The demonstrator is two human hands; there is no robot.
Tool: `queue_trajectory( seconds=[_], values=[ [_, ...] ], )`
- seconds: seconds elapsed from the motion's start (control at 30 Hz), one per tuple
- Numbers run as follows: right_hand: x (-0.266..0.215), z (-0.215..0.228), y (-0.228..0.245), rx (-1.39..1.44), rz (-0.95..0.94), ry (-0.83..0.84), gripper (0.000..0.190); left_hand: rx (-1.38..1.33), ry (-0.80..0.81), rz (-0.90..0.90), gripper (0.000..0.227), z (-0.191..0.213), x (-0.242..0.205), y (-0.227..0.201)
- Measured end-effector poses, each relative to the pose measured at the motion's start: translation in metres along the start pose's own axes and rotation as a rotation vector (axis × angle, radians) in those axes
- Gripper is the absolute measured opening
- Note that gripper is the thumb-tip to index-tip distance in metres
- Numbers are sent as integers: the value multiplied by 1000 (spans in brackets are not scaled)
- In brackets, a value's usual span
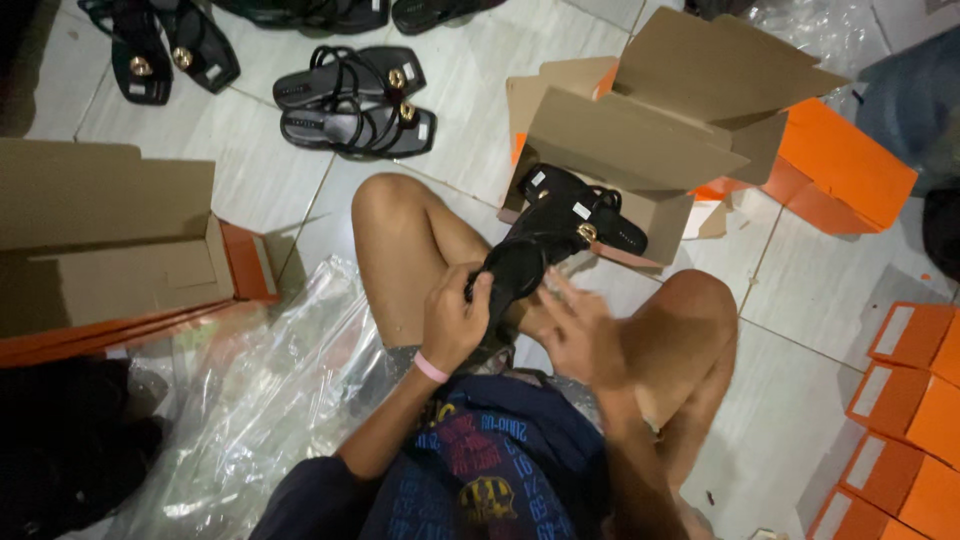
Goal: The person sits on the floor and packs black sandals into orange shoe boxes. They pick up pairs of sandals, place them inside the boxes, and close the lids. The process is repeated for multiple pairs.
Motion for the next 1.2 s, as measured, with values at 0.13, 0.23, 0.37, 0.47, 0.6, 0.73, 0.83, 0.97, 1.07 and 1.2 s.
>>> queue_trajectory(
  seconds=[0.13,0.23,0.37,0.47,0.6,0.73,0.83,0.97,1.07,1.2],
  values=[
    [-4,-22,-27,64,-89,73,52,2,-42,-82,22,6,-6,-4],
    [7,-12,-34,43,-31,-14,58,-22,-66,-127,23,10,-9,-9],
    [18,-33,-49,1,-182,279,98,-26,-11,-119,23,3,-19,-10],
    [24,-26,-33,9,-45,304,93,-35,1,-74,23,2,-22,-7],
    [22,-10,25,63,438,199,53,-15,-13,-114,22,6,-13,-10],
    [-10,-33,-33,-18,-320,357,91,-66,8,-75,22,-1,-29,-8],
    [-22,-40,-37,100,-94,325,63,-94,0,-70,25,0,-19,-4],
    [-79,-8,-47,91,74,63,40,-195,-30,11,26,11,-21,8],
    [-98,25,-43,183,0,-300,38,-200,-24,45,29,21,-17,-6],
    [-80,46,-18,261,-247,-500,44,-353,-8,89,39,29,-30,-50]
  ],
)
Point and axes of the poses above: each hand's wrist, its own x-axis towards the middle knuckle, its own z-axis out of the back of the hand, y = z × x, the point moved 9 cm from there along x, towards the middle knuckle, and after that the axes turned 5 degrees about z, right-handed, at the moved point
